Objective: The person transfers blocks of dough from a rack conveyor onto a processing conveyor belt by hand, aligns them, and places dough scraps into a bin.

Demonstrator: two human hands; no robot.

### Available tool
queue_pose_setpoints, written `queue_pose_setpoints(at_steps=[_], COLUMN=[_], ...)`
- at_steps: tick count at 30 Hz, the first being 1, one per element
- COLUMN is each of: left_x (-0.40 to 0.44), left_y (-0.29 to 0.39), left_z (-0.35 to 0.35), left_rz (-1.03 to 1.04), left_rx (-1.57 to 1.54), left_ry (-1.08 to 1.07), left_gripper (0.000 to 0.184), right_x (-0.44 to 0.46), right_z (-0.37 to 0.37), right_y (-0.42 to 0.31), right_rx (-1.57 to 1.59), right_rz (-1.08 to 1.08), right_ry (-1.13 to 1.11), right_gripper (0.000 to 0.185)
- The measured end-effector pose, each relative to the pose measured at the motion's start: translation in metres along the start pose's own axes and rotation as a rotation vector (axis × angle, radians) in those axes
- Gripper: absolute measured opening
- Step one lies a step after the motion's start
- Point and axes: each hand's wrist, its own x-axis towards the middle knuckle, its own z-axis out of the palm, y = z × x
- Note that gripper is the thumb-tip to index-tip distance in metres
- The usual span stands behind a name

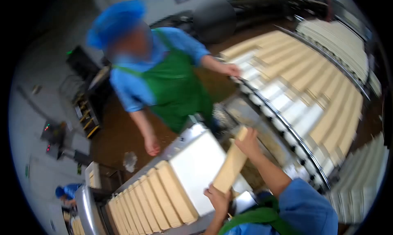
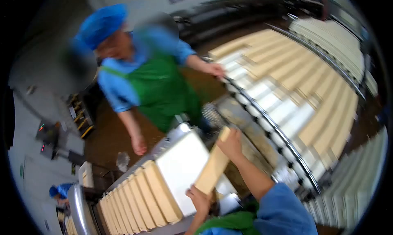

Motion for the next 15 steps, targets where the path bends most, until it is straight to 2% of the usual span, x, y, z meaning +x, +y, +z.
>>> queue_pose_setpoints(at_steps=[2, 3, 5, 7, 9, 11, 12, 14, 15], left_x=[0.004, 0.005, 0.006, 0.009, 0.014, 0.02, 0.023, 0.027, 0.029], left_y=[0.028, 0.045, 0.086, 0.126, 0.159, 0.185, 0.196, 0.215, 0.223], left_z=[0.013, 0.021, 0.027, 0.039, 0.053, 0.065, 0.071, 0.083, 0.089], left_rz=[0.131, 0.216, 0.256, 0.397, 0.47, 0.534, 0.595, 0.66, 0.658], left_rx=[-0.107, -0.054, -0.099, -0.178, -0.196, -0.207, -0.228, -0.303, -0.301], left_ry=[-0.023, 0.008, -0.078, -0.137, -0.187, -0.225, -0.302, -0.443, -0.431], left_gripper=[0.075, 0.077, 0.078, 0.076, 0.077, 0.077, 0.078, 0.079, 0.079], right_x=[0.007, 0.009, 0.018, 0.033, 0.051, 0.07, 0.08, 0.103, 0.117], right_z=[-0.062, -0.098, -0.15, -0.192, -0.223, -0.256, -0.271, -0.296, -0.304], right_y=[0.012, 0.011, 0.031, 0.05, 0.08, 0.104, 0.115, 0.14, 0.156], right_rx=[-0.033, 0.022, 0.028, 0.064, 0.014, -0.223, -0.221, -0.594, -0.592], right_rz=[0.034, 0.071, 0.117, 0.241, 0.235, 0.387, 0.383, 0.474, 0.463], right_ry=[0.111, 0.145, 0.211, 0.254, 0.344, 0.262, 0.262, 0.017, 0.014], right_gripper=[0.074, 0.071, 0.07, 0.072, 0.072, 0.067, 0.067, 0.064, 0.064])
